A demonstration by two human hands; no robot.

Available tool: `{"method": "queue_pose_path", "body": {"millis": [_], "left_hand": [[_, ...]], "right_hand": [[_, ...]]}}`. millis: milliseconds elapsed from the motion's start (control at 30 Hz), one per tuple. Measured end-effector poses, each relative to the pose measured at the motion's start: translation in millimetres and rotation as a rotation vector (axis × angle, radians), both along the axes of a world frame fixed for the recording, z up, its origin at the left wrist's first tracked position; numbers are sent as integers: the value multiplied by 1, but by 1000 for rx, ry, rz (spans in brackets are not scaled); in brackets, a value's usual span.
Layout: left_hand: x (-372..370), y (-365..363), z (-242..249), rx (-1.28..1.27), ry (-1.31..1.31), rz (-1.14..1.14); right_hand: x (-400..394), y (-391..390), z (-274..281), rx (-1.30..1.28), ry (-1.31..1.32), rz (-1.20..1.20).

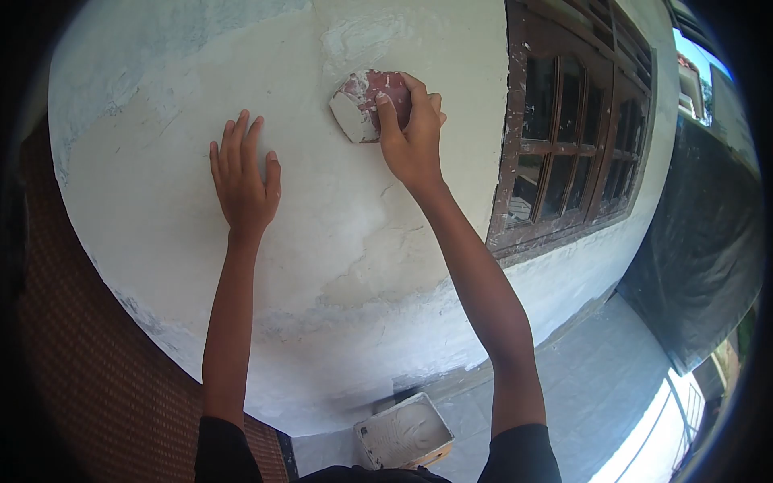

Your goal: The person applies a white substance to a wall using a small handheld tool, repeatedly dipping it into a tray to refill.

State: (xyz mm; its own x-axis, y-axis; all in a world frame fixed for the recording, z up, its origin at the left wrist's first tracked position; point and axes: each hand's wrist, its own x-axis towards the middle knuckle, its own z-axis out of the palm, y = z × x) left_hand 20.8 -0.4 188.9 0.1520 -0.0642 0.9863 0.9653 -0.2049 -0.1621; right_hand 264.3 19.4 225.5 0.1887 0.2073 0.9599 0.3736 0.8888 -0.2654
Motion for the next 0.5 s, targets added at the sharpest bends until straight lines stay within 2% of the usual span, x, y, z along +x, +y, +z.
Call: {"method": "queue_pose_path", "body": {"millis": [67,167,233,333,367,433,500], "left_hand": [[-1,0,0,-3,-2,-4],[0,0,0,-6,2,-9],[0,0,-1,2,0,-13],[2,1,-1,1,-8,4],[2,1,-1,3,-9,3],[2,0,-1,-10,-11,-1],[0,0,-1,-10,-6,-4]], "right_hand": [[-3,2,1,0,-56,-11],[12,17,5,-88,90,-211],[29,20,11,-72,358,-19],[40,6,13,-86,554,231],[36,7,9,-84,553,230],[23,14,-1,-13,255,121],[13,11,-10,-53,26,-157]]}}
